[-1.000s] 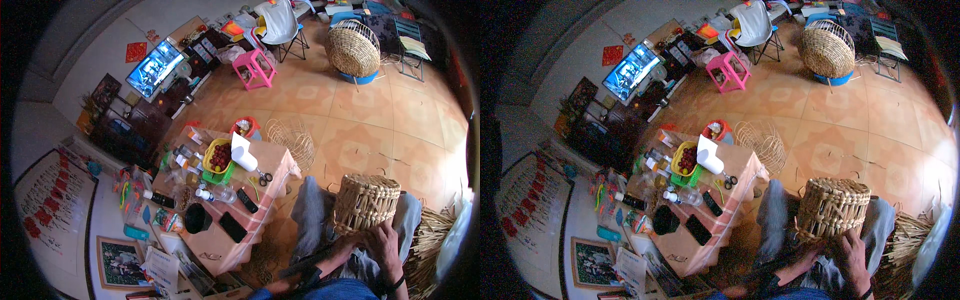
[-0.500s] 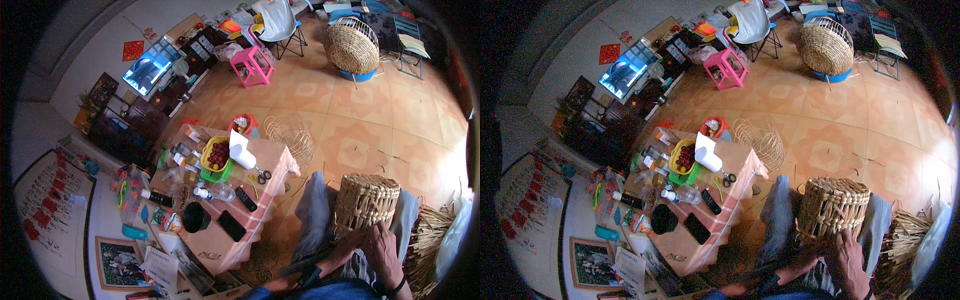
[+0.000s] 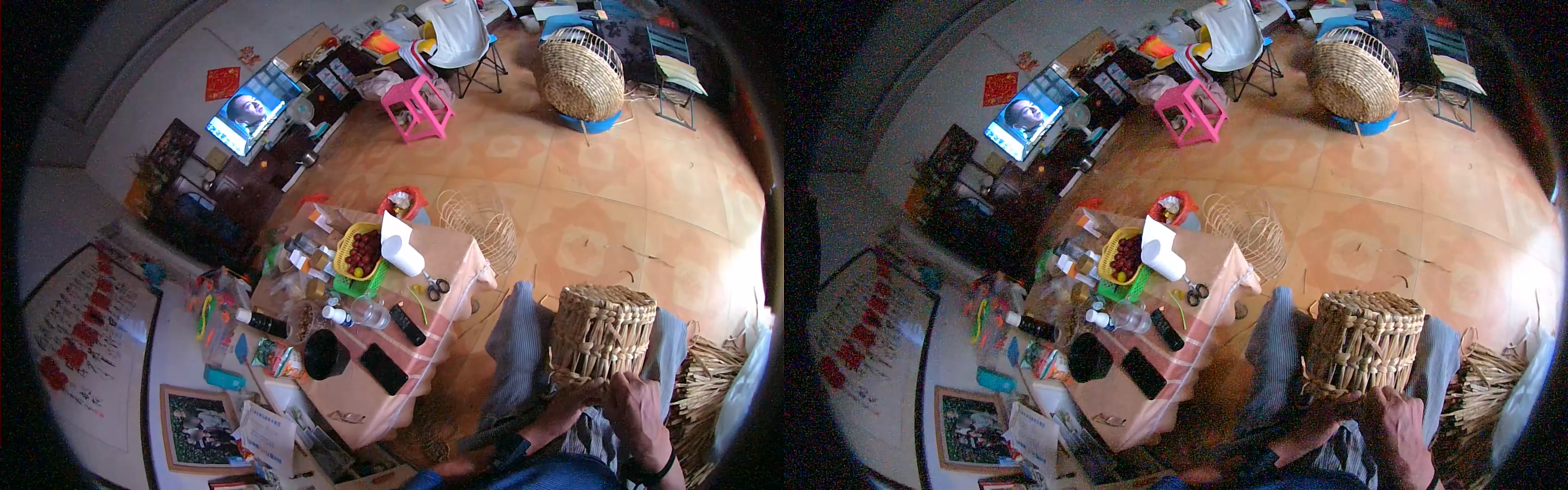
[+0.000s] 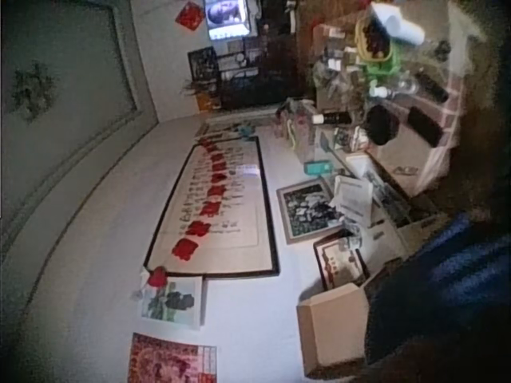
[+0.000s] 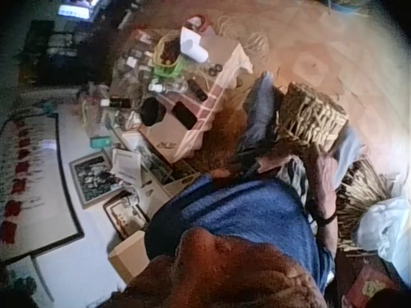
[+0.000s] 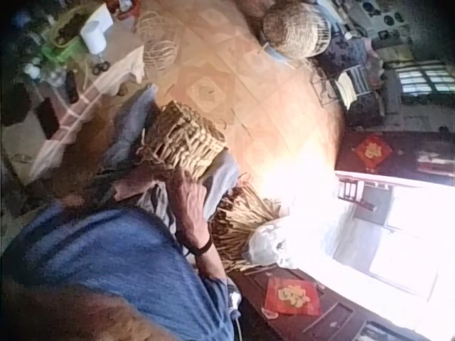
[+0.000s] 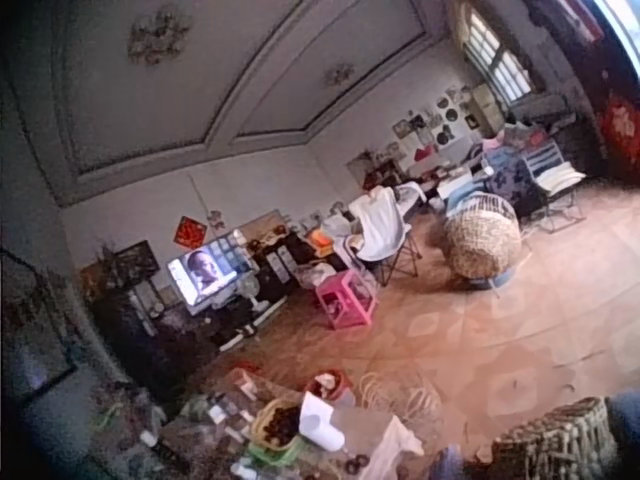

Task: The recorder is weaving a small basket using natural fiber strips, tucking the ends into the structure.

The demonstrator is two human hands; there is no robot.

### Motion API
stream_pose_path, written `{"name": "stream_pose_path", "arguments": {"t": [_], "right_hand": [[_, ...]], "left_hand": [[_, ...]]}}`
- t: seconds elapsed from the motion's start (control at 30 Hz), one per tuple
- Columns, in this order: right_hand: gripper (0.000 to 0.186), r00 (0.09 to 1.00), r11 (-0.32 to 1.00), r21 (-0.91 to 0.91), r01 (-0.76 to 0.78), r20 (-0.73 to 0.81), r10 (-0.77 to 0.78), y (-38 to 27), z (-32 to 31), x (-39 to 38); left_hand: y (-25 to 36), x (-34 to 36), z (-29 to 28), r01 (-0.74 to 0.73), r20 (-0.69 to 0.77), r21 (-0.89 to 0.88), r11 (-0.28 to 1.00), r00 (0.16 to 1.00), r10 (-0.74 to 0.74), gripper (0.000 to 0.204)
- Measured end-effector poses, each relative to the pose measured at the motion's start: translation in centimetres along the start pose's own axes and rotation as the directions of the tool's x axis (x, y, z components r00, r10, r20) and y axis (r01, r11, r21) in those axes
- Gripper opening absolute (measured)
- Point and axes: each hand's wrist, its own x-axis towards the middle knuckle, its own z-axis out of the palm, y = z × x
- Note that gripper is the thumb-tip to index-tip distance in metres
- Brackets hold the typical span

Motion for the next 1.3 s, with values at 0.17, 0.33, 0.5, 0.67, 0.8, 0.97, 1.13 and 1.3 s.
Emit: {"name": "stream_pose_path", "arguments": {"t": [0.17, 0.33, 0.5, 0.67, 0.8, 0.97, 1.13, 1.3], "right_hand": [[0.026, 0.957, 0.686, 0.705, -0.178, -0.039, 0.287, 0.8, 3.1, 1.0], [0.031, 0.956, 0.973, 0.129, -0.191, 0.249, 0.154, 0.1, -2.3, 0.0], [0.028, 0.991, 0.985, 0.114, 0.129, 0.017, -0.132, 1.8, 0.0, -1.2], [0.023, 0.856, 0.961, 0.272, -0.039, 0.505, -0.108, -1.8, -5.8, -1.2], [0.023, 0.857, 0.897, 0.297, 0.327, 0.307, -0.413, -1.3, -7.7, -1.6], [0.022, 0.86, 0.942, 0.216, 0.255, 0.394, -0.324, -1.5, -10.5, -2.7], [0.022, 0.959, 0.999, 0.049, -0.014, 0.283, 0.0, 1.7, -11.7, -4.6], [0.022, 0.84, 0.855, -0.042, -0.517, 0.168, 0.516, 8.6, -10.5, -6.2]], "left_hand": [[-0.5, 0.5, -1.3, -0.093, 0.115, 0.374, 0.923, 0.992, 0.054, 0.028], [1.2, -0.2, 0.0, -0.101, 0.098, 0.265, 0.959, 0.992, 0.077, 0.025], [-3.1, 0.6, -1.0, -0.207, 0.021, 0.492, 0.846, 0.974, 0.225, 0.034], [-0.1, 0.9, -1.0, 0.252, 0.046, -0.25, 0.935, 0.968, -0.248, 0.043], [0.4, 0.8, -0.8, 0.263, 0.046, -0.223, 0.939, 0.965, -0.259, 0.043], [1.1, 0.8, -0.6, 0.247, 0.024, -0.251, 0.936, 0.968, -0.25, 0.041], [1.6, 0.9, 0.0, 0.288, -0.041, -0.365, 0.885, 0.945, -0.324, 0.038], [1.5, 0.3, -0.4, 0.321, -0.146, -0.404, 0.856, 0.902, -0.407, 0.039]]}}
